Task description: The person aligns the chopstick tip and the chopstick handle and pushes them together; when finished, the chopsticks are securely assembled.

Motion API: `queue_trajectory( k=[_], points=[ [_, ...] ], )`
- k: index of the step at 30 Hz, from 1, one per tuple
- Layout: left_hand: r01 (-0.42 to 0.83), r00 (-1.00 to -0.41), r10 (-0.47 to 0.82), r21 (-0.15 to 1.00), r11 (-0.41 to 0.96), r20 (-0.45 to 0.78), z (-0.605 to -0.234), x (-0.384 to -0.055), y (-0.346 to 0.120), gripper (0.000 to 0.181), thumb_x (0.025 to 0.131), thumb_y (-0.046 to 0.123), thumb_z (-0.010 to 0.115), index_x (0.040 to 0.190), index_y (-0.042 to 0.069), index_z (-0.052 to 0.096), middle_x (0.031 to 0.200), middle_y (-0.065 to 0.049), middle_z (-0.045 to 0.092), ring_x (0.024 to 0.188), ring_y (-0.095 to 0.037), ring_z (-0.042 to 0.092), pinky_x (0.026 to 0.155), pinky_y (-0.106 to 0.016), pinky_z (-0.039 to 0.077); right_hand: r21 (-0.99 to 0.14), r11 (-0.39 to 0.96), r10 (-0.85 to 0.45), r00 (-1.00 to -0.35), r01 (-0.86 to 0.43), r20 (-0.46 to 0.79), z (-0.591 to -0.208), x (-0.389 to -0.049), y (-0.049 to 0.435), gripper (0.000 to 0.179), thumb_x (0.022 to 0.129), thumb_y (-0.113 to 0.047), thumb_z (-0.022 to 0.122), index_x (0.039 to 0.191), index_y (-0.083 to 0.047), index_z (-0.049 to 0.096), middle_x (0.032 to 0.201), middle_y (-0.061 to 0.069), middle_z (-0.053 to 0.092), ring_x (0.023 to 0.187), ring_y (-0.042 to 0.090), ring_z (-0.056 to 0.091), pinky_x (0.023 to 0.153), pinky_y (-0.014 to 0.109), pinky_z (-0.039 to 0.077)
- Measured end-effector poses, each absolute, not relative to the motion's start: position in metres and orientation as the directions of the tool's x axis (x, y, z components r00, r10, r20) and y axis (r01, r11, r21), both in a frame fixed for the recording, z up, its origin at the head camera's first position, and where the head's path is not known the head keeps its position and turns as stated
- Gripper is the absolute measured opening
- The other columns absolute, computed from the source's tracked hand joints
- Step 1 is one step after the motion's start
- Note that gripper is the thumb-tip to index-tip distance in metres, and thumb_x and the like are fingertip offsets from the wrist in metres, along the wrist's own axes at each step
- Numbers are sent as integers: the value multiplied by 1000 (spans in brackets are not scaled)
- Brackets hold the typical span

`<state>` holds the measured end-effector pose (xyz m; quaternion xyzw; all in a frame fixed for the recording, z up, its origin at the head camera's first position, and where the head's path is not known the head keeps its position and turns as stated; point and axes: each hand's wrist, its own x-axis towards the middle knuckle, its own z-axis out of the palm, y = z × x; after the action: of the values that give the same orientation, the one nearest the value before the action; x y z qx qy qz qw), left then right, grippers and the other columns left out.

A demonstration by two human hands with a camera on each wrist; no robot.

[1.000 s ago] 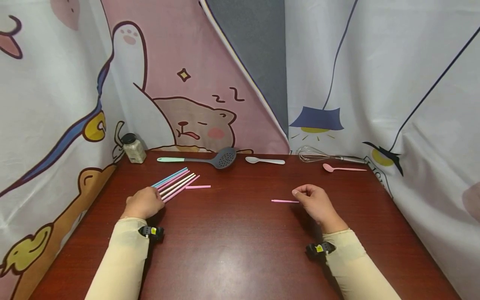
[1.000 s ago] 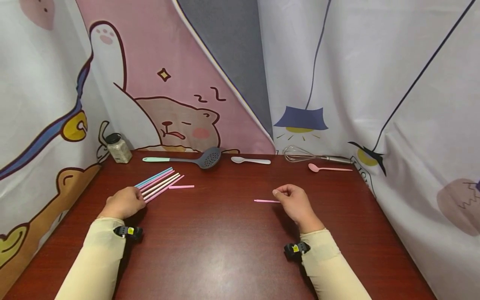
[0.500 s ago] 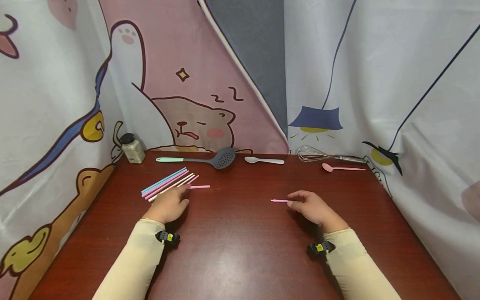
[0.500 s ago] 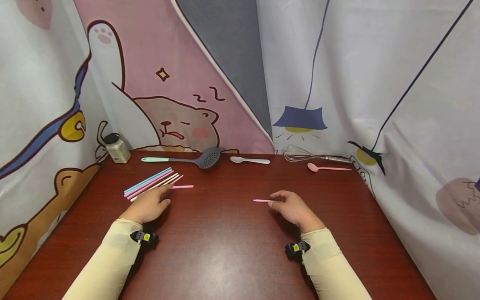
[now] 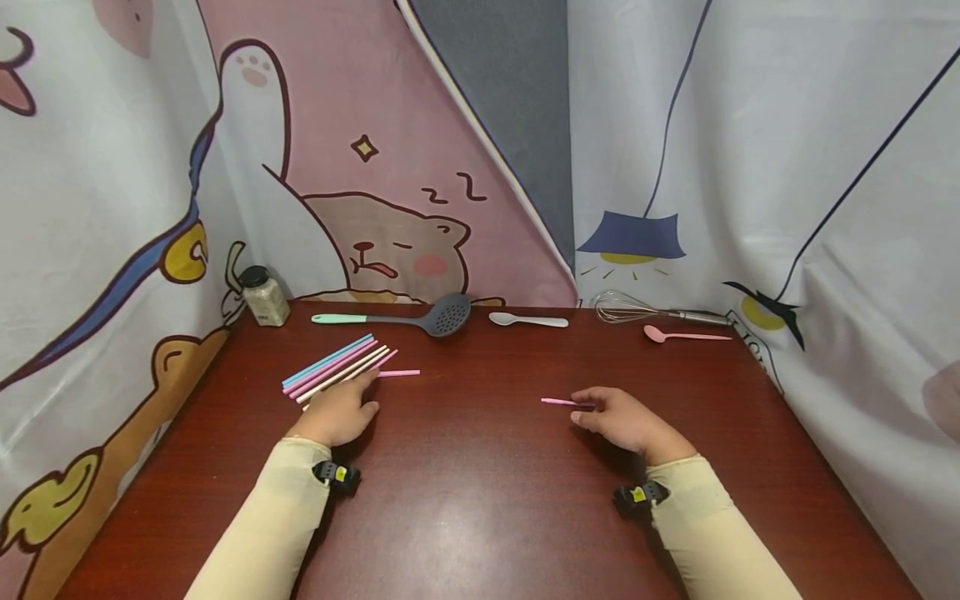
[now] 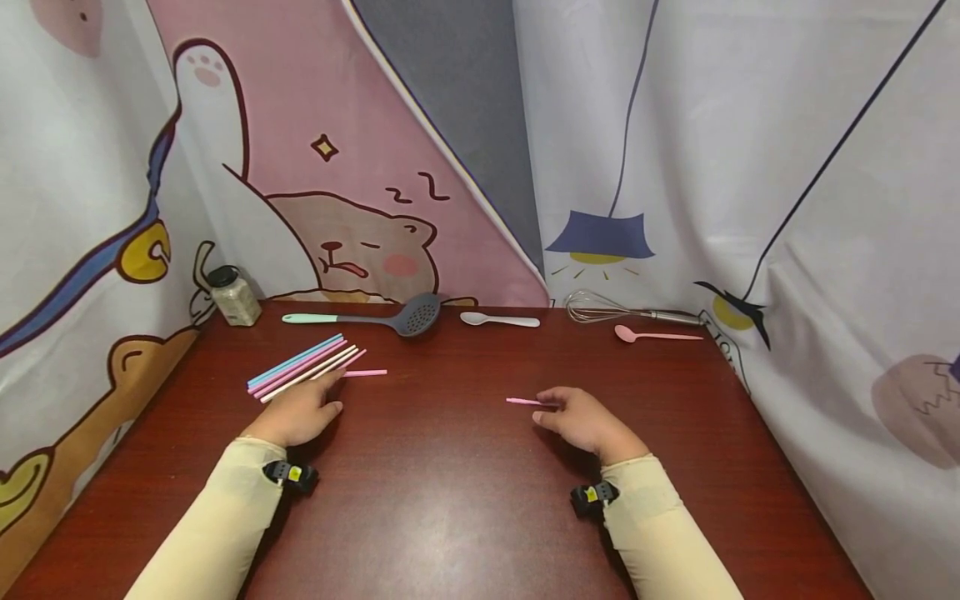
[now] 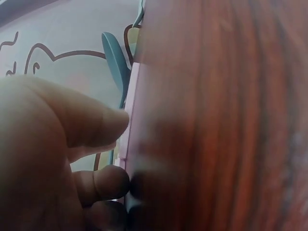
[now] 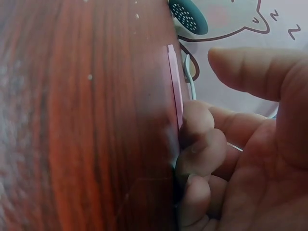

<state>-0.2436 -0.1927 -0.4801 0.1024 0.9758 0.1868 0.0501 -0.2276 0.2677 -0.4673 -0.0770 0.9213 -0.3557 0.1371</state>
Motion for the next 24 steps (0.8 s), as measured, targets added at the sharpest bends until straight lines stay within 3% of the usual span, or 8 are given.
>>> queue_trajectory(
  k=[4,9,13,18,24],
  points=[
    [182,-976,214,381,906,-43,-482,-244,-192,55,103,22,59,155,6,50,151,-22,57,137,-47,56,108,-72,40,-667,742,-243,-955,-68,-173,-469,-227,268,34,96,-21,74,124,-2,71,96,7,67,85,20,56,75,35,45],
    [207,-975,222,418,884,13,-481,-242,-191,42,101,18,64,142,8,62,139,-18,67,129,-43,63,105,-66,47,-688,723,-242,-954,-56,-176,-471,-227,267,19,92,-13,77,109,-5,74,79,4,61,73,19,53,66,33,43],
    [236,-970,239,430,871,48,-479,-241,-190,26,97,15,70,122,10,69,111,-12,75,105,-35,71,93,-60,53,-700,711,-262,-949,-66,-177,-472,-226,266,12,88,-7,79,99,-7,74,73,2,58,67,17,52,60,31,42],
    [229,-969,248,445,866,16,-480,-240,-191,12,93,14,76,96,15,65,73,1,61,71,-19,58,69,-44,47,-664,741,-292,-940,-105,-177,-469,-223,262,11,83,1,78,86,-7,70,69,-1,57,66,16,50,60,30,41],
    [249,-961,276,456,854,8,-479,-240,-189,19,91,11,74,80,18,60,68,3,55,67,-15,53,65,-37,44,-560,815,-305,-931,-146,-201,-465,-218,259,17,83,-1,77,76,-11,67,66,-4,56,65,14,50,61,31,40]
  ],
)
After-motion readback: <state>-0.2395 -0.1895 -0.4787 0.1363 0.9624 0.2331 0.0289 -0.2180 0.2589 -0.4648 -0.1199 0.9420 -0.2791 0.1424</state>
